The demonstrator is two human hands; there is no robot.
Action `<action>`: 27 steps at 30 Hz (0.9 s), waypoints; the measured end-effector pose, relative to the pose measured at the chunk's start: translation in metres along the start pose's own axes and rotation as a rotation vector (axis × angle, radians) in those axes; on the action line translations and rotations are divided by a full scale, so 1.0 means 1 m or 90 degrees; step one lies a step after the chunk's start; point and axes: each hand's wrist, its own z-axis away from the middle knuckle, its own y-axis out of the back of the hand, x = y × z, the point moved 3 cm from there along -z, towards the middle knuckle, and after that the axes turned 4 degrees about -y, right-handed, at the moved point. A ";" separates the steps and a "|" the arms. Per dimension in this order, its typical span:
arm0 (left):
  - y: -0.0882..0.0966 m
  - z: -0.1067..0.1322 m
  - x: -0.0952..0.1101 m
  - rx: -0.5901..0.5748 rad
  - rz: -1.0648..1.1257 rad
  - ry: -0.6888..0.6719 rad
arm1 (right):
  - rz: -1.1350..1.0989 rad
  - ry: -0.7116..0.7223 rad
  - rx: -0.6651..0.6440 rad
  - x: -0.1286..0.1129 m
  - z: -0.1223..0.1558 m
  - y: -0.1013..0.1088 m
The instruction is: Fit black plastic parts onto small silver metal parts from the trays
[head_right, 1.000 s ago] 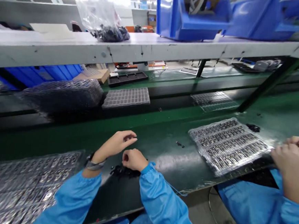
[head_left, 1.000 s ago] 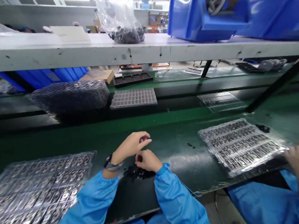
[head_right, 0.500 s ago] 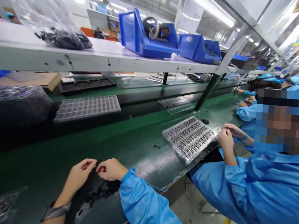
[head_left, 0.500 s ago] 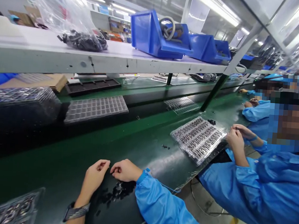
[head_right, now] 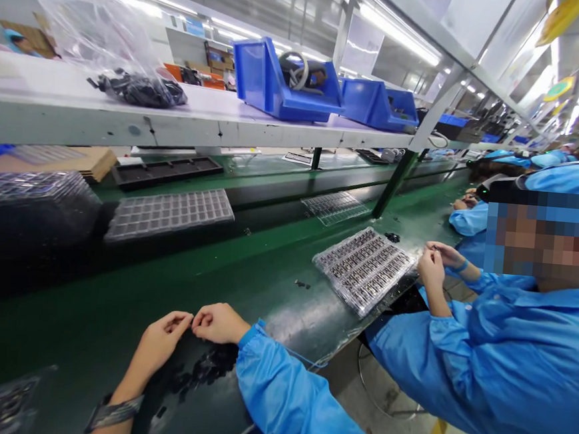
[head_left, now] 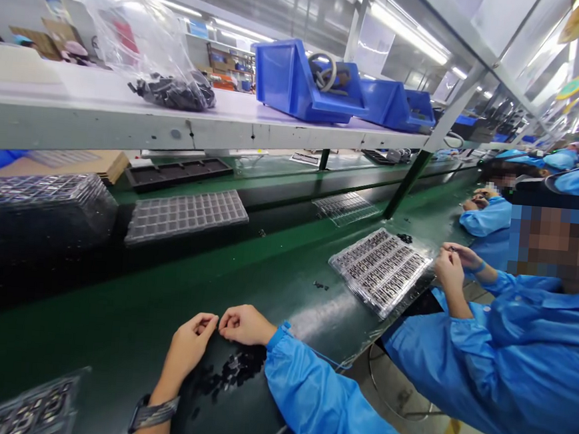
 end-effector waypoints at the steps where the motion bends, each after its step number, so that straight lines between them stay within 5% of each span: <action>1: 0.000 0.000 0.000 -0.003 0.001 -0.002 | 0.005 0.000 -0.001 0.001 0.000 0.000; 18: 0.000 -0.004 -0.004 -0.015 0.018 0.003 | 0.276 0.036 -0.120 -0.017 -0.001 0.003; 24: 0.002 -0.007 0.005 -0.037 0.061 0.018 | 0.073 -0.053 -0.131 -0.016 -0.015 0.012; 27: -0.001 -0.005 0.018 -0.027 0.059 0.021 | -0.036 -0.070 -0.024 -0.017 -0.011 0.026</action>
